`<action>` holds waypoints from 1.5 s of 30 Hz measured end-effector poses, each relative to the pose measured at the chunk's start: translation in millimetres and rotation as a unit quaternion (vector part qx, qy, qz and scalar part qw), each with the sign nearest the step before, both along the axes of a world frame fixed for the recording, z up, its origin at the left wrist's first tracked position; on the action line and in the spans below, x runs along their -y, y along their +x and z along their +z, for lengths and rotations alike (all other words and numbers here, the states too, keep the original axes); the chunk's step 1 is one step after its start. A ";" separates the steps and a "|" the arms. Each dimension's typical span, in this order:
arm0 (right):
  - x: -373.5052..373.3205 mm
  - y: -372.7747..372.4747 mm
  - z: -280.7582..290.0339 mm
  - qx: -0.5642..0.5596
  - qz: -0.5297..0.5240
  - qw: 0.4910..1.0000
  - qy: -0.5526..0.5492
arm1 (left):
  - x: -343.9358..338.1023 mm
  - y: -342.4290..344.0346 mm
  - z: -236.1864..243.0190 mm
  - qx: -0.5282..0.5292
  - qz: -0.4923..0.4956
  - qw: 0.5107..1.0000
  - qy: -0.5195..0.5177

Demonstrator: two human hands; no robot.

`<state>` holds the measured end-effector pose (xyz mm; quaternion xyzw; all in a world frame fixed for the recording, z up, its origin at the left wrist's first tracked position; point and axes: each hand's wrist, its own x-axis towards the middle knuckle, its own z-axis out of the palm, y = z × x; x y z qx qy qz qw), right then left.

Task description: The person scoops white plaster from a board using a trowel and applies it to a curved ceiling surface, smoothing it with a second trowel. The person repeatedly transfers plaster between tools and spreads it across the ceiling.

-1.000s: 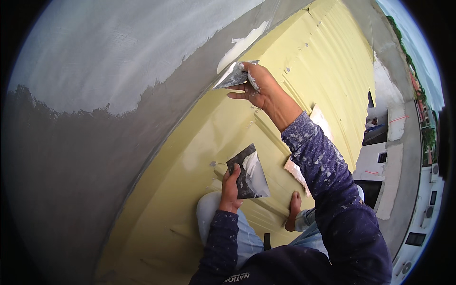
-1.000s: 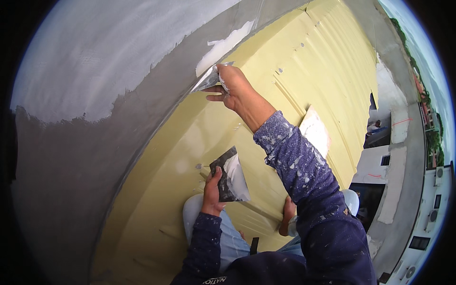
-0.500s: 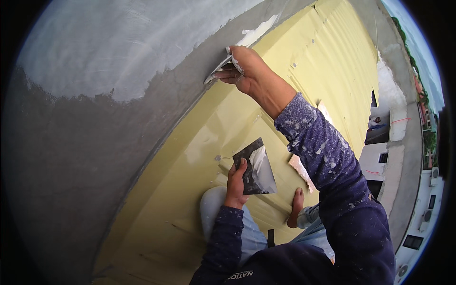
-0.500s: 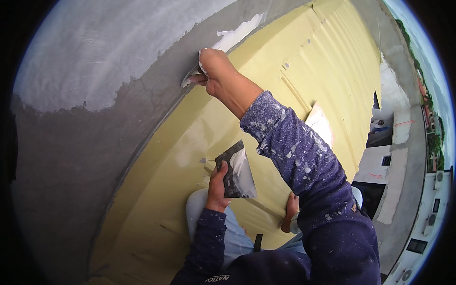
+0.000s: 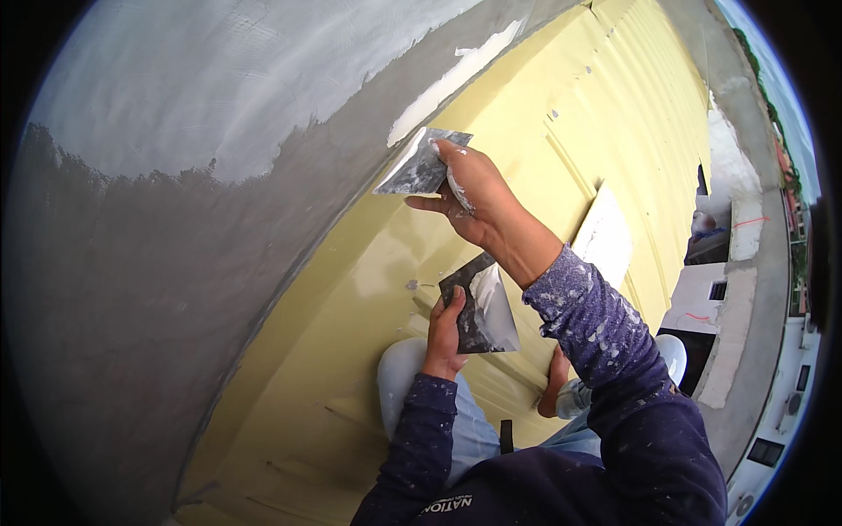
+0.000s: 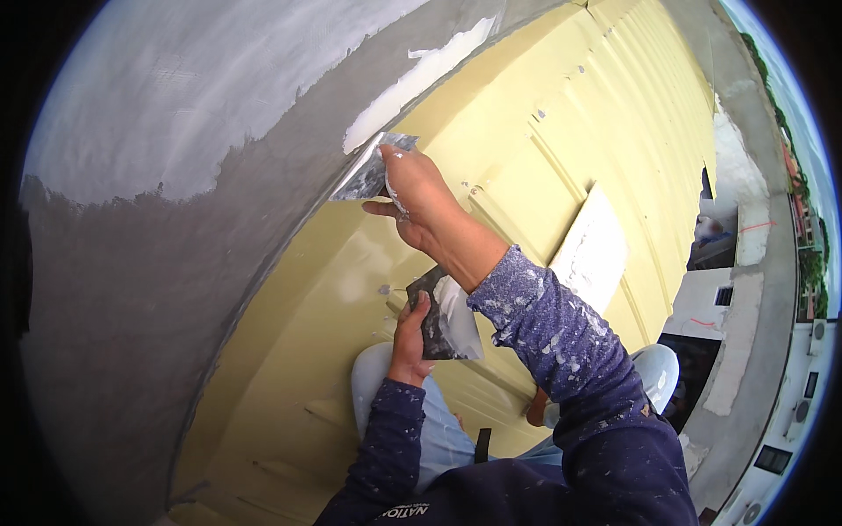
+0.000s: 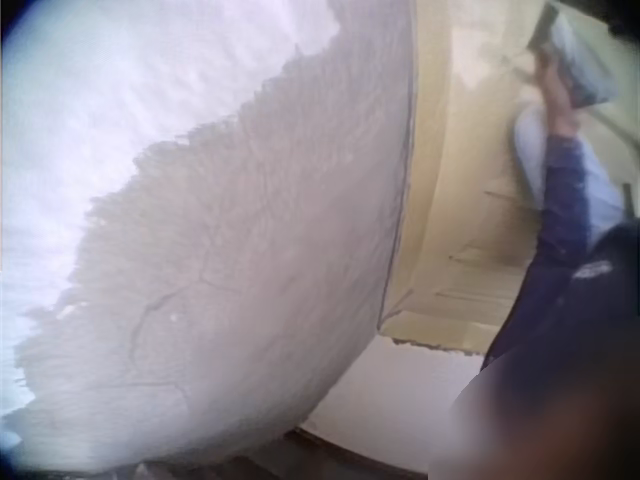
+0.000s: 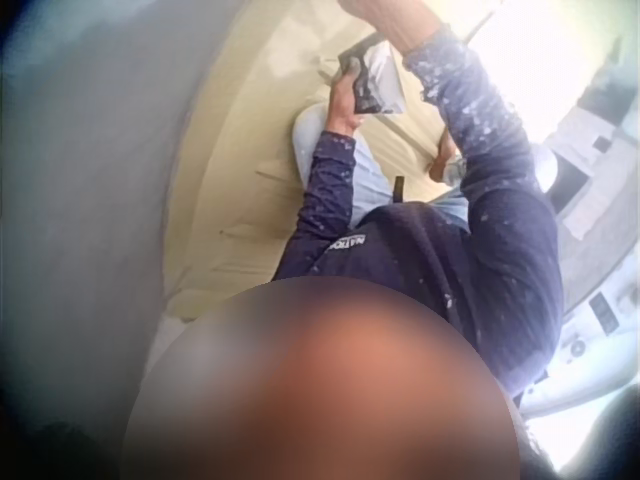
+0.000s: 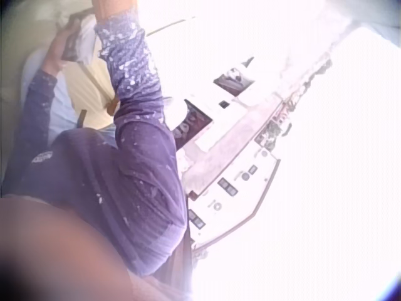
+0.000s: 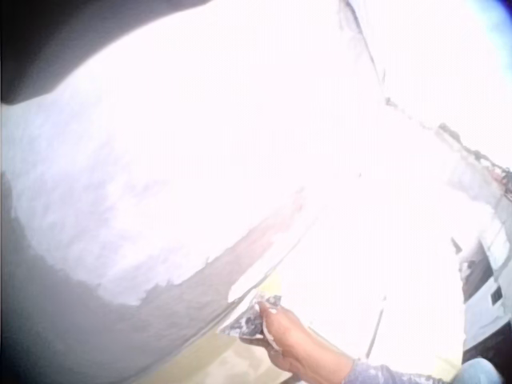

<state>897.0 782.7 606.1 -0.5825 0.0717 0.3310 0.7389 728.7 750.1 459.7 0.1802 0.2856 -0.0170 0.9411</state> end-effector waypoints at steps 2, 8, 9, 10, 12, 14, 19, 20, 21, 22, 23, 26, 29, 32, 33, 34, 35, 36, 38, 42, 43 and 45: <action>-6.6 1.7 -5.6 0.003 -0.008 1.000 0.004 | 0.3 -0.4 -1.7 -0.003 -0.002 1.000 -0.002; -16.3 8.2 -13.6 0.013 -0.028 0.999 -0.009 | -0.3 -1.3 -6.0 -0.004 -0.004 1.000 0.004; -17.5 8.6 -14.6 0.016 -0.025 1.000 -0.008 | -0.5 -1.5 -5.9 0.000 -0.003 1.000 0.005; -18.9 8.7 -14.9 0.019 -0.022 1.000 -0.007 | -1.0 -1.8 -5.6 -0.005 -0.005 1.000 0.003; -23.9 9.0 -12.9 0.022 -0.024 0.999 -0.027 | -1.6 -2.1 -4.3 -0.004 -0.003 1.000 0.007; -30.6 9.7 -5.6 0.035 -0.013 0.999 -0.038 | -2.0 -1.8 -2.8 -0.010 -0.005 1.000 0.007; -41.8 8.8 31.5 0.072 -0.024 0.997 0.002 | -1.5 0.0 -0.7 0.009 -0.002 1.000 -0.002; -36.8 8.3 39.4 0.104 -0.011 0.994 0.024 | -1.4 -0.2 -1.1 0.014 0.002 1.000 -0.007; -26.4 5.3 46.4 0.113 0.025 0.992 0.044 | -1.0 -0.5 -1.8 0.029 0.008 0.999 -0.012; -24.4 -0.8 48.8 0.081 -0.002 0.997 0.017 | -1.1 -1.2 -2.8 0.011 0.001 1.000 -0.013; -20.4 -5.6 49.7 0.066 -0.018 0.998 0.006 | -0.8 -1.8 -4.1 0.010 -0.001 1.000 -0.013; -12.3 -32.9 35.5 0.009 -0.001 1.000 -0.002 | 0.4 -2.6 -9.4 0.011 0.010 1.000 -0.016; -22.9 -49.8 10.0 -0.036 -0.009 0.999 -0.030 | 3.1 -1.3 -14.1 0.014 0.022 0.999 -0.023; -34.4 -53.1 -3.7 -0.037 -0.006 0.999 -0.026 | 3.1 -1.2 -14.8 0.019 0.032 0.999 -0.028; -37.7 -53.4 -3.7 -0.044 -0.015 0.998 -0.030 | 2.2 -2.0 -13.8 0.020 0.026 0.999 -0.023; -41.8 -53.6 -2.0 -0.034 -0.004 0.999 -0.022 | 1.0 -2.9 -12.4 0.001 0.014 1.000 -0.017; -45.8 -53.7 1.8 -0.030 0.000 0.999 -0.025 | -0.6 -4.2 -10.6 0.012 0.013 1.000 -0.019; -50.5 -54.8 6.5 -0.037 0.001 0.998 -0.044 | -1.8 -5.5 -8.8 0.002 0.005 1.000 -0.020; -61.1 -57.5 17.9 -0.021 -0.033 0.996 -0.078 | -3.1 -7.1 -5.4 -0.010 -0.006 1.000 -0.014; -67.6 -54.2 40.8 -0.031 -0.036 0.998 -0.045 | -1.1 -5.1 -3.0 0.006 -0.001 1.000 -0.003; -61.0 -52.5 45.6 -0.019 -0.019 1.000 -0.015 | -1.1 -5.5 -3.2 0.024 0.008 1.000 -0.009; -30.9 -48.4 54.2 0.006 0.015 0.999 0.046 | -2.4 -7.1 -2.6 0.005 0.005 1.000 -0.007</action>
